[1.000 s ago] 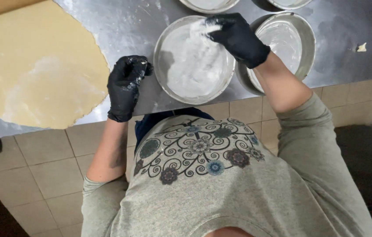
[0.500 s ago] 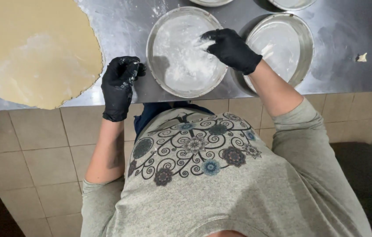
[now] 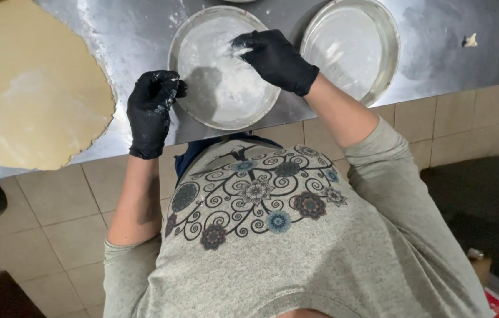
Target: Greasing and flouring several cake pans, and then placing rolled-out dough into one of the pans.
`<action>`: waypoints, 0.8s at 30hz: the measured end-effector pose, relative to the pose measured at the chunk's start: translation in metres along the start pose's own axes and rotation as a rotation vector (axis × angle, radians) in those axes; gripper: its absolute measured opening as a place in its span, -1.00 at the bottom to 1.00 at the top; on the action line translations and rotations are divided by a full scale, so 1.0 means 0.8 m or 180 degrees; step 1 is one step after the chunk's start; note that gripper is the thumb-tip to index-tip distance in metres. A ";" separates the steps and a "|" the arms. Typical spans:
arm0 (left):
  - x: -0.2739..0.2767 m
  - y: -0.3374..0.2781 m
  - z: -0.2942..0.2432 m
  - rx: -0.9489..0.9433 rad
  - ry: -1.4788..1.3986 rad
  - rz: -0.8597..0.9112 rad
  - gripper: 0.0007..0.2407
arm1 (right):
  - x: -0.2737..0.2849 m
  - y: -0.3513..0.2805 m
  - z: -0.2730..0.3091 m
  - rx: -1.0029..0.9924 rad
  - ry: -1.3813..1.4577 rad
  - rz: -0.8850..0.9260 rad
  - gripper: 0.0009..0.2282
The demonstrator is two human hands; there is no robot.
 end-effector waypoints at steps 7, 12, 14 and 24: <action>0.002 0.001 0.006 -0.0005 0.0227 0.0017 -0.89 | 0.090 -0.068 -0.069 -0.1459 0.2647 -0.0437 -0.73; 0.004 0.000 0.006 0.0051 0.0118 -0.0022 -0.88 | 0.211 -0.189 -0.134 -0.1467 0.2164 -0.1347 -0.77; 0.006 0.004 0.007 0.0017 0.0095 -0.0007 -0.87 | 0.199 -0.237 -0.170 -0.1519 -0.0207 -0.0363 -0.77; 0.025 0.022 0.027 -0.0321 0.0615 -0.0047 -0.80 | 0.219 -0.278 -0.145 -0.1688 -0.0566 -0.0747 -0.59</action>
Point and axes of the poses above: each hand's wrist, its own y-axis towards the middle knuckle, its own x-axis out of the back of the hand, z = x × y, the point moved 9 cm from there along y, towards the middle knuckle, and after that the axes turned 5 degrees about -y, right-handed, at the moved point
